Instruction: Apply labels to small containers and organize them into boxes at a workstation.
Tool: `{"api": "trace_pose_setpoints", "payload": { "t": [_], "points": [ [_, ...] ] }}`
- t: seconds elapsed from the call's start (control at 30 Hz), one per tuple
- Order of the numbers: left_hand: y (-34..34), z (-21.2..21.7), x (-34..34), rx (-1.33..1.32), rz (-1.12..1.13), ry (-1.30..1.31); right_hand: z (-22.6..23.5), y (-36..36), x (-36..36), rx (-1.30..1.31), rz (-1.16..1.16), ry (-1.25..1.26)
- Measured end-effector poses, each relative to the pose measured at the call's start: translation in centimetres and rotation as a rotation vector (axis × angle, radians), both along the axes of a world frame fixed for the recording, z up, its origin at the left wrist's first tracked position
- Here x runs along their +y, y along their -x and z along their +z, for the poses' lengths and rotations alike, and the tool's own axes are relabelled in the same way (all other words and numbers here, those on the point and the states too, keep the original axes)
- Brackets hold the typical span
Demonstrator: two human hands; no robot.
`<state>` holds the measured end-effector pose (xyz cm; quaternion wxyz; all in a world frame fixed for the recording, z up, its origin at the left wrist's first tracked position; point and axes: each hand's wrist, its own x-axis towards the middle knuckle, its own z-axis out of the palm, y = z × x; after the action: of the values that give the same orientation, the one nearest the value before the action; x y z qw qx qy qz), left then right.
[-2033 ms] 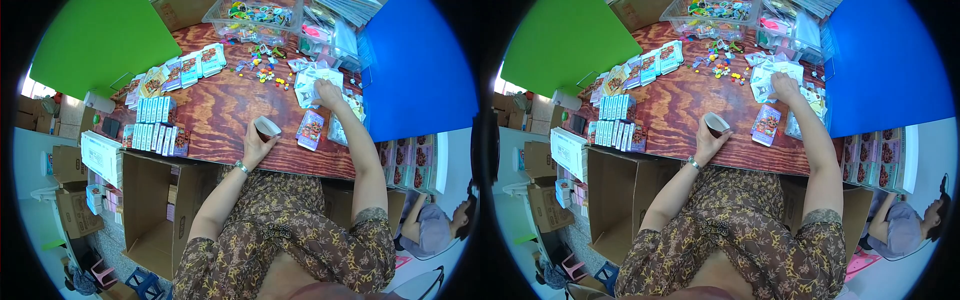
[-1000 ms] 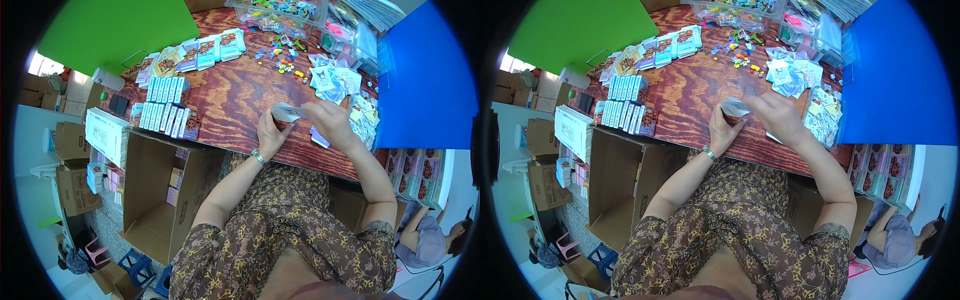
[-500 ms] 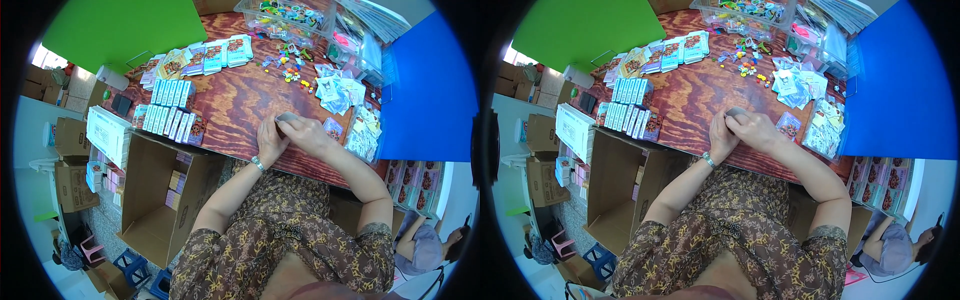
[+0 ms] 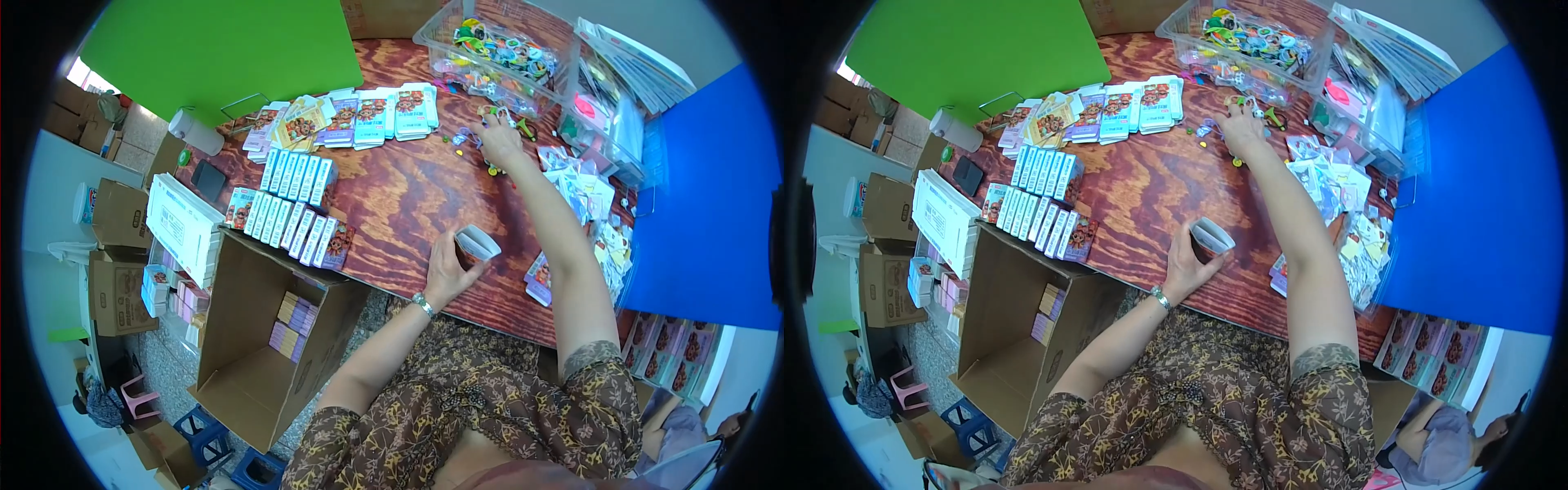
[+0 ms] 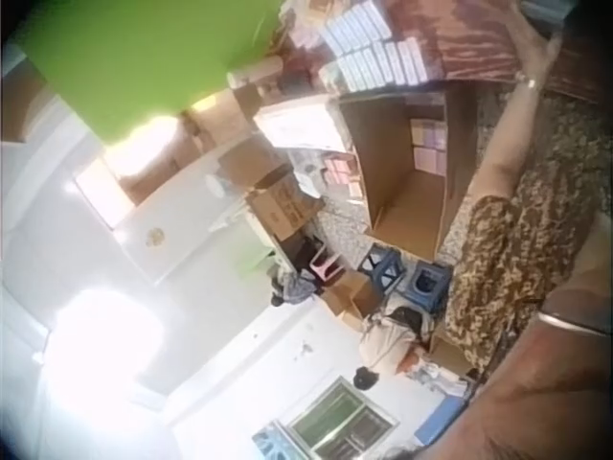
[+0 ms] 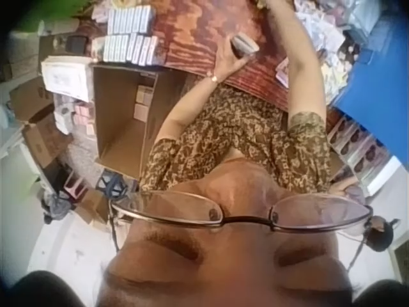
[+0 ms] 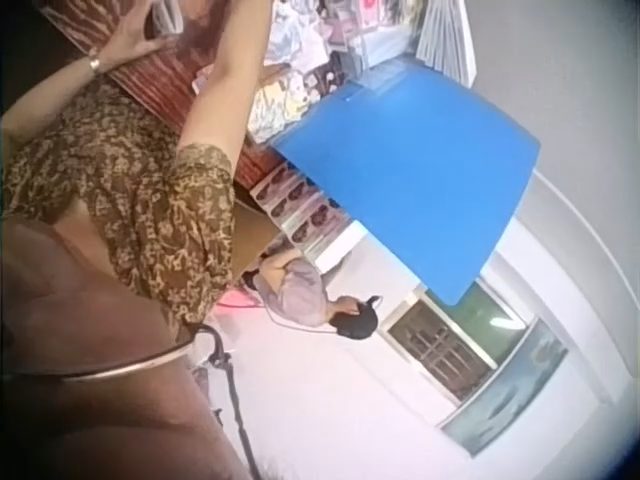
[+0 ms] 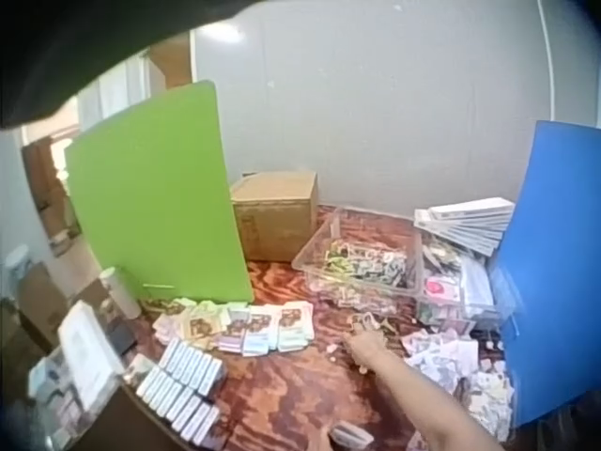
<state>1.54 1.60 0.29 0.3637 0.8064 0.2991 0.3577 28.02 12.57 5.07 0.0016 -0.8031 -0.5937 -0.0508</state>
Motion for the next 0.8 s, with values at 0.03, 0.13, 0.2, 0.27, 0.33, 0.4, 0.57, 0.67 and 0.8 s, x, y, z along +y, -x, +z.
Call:
{"api": "trace_pose_setpoints", "payload": {
  "t": [0.03, 0.13, 0.2, 0.27, 0.33, 0.4, 0.57, 0.67, 0.8],
  "points": [
    [0.0, 0.0, 0.0, 0.021, -0.012, 0.004, -0.5, -0.4, 0.7, -0.003, 0.008, 0.039],
    [0.2, -0.5, 0.0, 0.034, -0.011, 0.013, -1.3, -0.8, 1.5, 0.016, 0.085, 0.199],
    [0.3, -0.4, -0.1, 0.038, -0.02, -0.01, -1.6, -1.4, 1.0, 0.023, 0.109, 0.162],
    [-0.1, -0.4, 0.0, 0.029, -0.038, 0.001, -2.1, -3.6, 0.4, 0.187, 0.015, -0.206],
    [-0.5, -0.4, 0.0, 0.02, -0.056, 0.015, -1.1, -6.1, -0.9, 0.136, 0.219, -0.305],
    [0.0, -0.5, 0.1, -0.007, -0.034, -0.045, 2.6, -5.2, -2.0, 0.842, 0.098, -0.259],
    [0.0, -0.4, 0.2, -0.036, -0.048, -0.012, 7.6, -4.6, -5.3, 1.146, 0.092, -0.303],
    [-0.2, -0.4, 0.0, 0.005, -0.006, -0.053, 7.7, -5.0, -5.7, 1.212, 0.035, -0.369],
    [-0.2, -0.3, 0.0, -0.027, -0.023, -0.004, 6.5, -4.3, -4.9, 1.377, -0.119, -0.442]
  ]
}}
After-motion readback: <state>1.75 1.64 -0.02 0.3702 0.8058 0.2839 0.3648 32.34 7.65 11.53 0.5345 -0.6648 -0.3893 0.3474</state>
